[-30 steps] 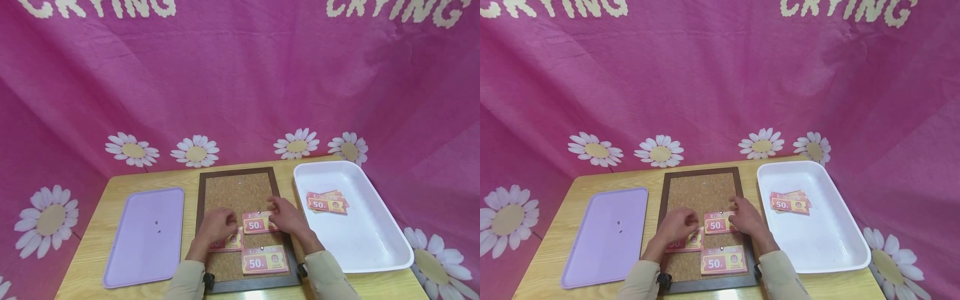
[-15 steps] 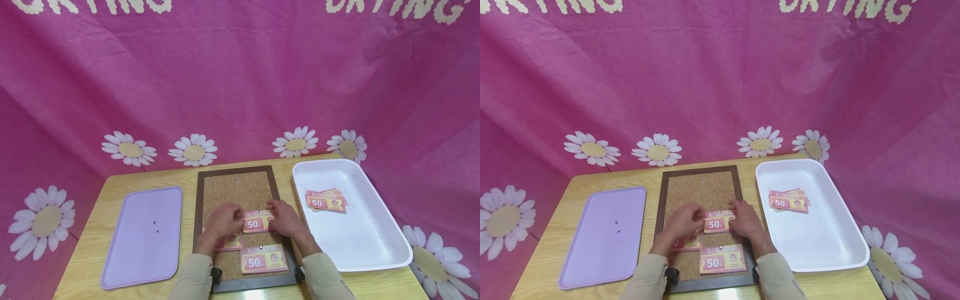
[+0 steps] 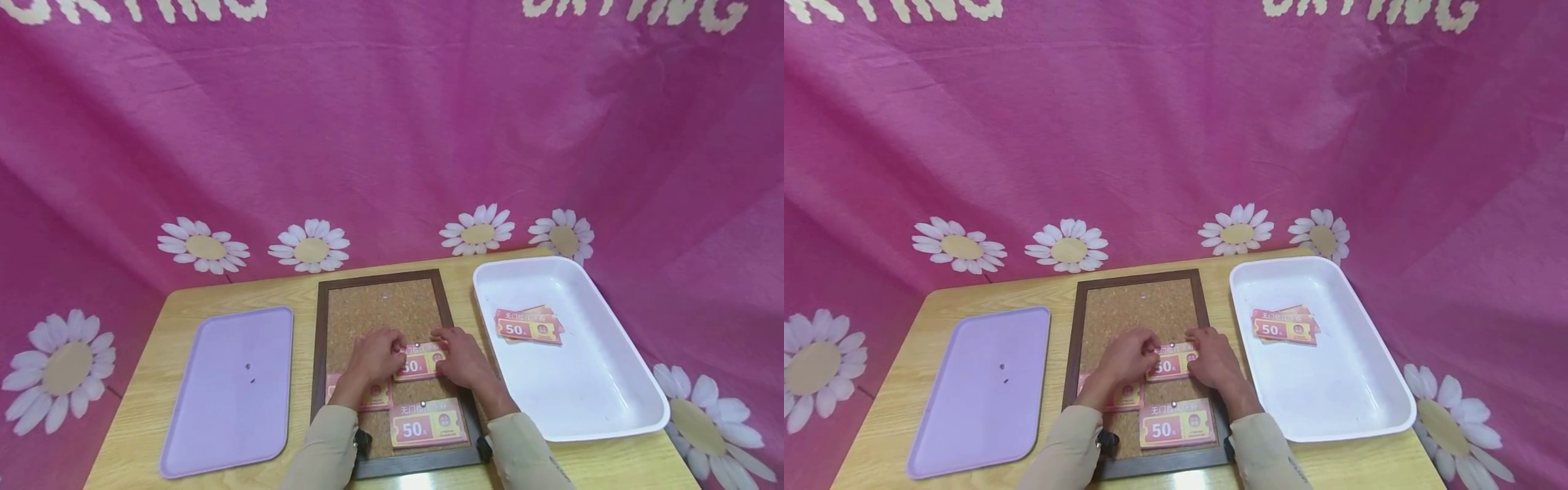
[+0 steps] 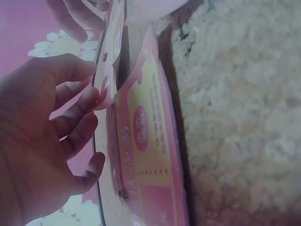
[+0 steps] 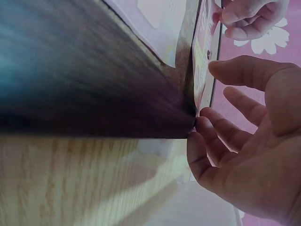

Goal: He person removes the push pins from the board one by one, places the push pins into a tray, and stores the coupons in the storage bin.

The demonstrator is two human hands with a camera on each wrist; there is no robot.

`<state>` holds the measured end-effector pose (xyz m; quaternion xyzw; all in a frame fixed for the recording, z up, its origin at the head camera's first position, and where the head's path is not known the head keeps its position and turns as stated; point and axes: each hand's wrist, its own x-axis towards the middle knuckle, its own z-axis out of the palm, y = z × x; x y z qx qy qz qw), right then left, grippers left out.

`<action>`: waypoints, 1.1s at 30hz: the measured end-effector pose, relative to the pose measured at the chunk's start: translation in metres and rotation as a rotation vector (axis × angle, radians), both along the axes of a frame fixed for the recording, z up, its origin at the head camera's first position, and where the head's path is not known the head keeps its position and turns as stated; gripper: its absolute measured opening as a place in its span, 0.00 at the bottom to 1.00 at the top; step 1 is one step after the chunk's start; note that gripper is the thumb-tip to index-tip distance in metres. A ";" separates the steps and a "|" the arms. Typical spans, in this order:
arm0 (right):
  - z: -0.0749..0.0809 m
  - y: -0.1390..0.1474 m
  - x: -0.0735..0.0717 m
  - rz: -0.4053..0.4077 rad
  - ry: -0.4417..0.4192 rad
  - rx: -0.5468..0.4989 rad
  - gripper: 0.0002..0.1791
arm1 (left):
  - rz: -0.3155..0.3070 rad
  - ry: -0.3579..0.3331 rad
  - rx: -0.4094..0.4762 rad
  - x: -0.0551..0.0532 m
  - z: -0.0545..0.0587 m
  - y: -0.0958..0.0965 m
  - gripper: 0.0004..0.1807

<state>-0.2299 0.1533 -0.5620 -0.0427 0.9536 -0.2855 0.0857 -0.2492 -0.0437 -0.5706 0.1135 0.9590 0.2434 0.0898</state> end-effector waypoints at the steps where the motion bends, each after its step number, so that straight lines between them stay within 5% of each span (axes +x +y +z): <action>1: 0.000 0.000 0.000 -0.002 -0.003 -0.001 0.32 | 0.002 -0.003 0.005 0.000 0.000 0.001 0.09; 22: -0.010 0.003 -0.001 0.028 0.040 0.037 0.35 | -0.022 0.128 0.000 -0.006 -0.007 0.016 0.10; 33: -0.012 0.004 -0.003 0.032 0.059 0.061 0.33 | -0.019 0.109 -0.040 -0.010 -0.010 0.024 0.11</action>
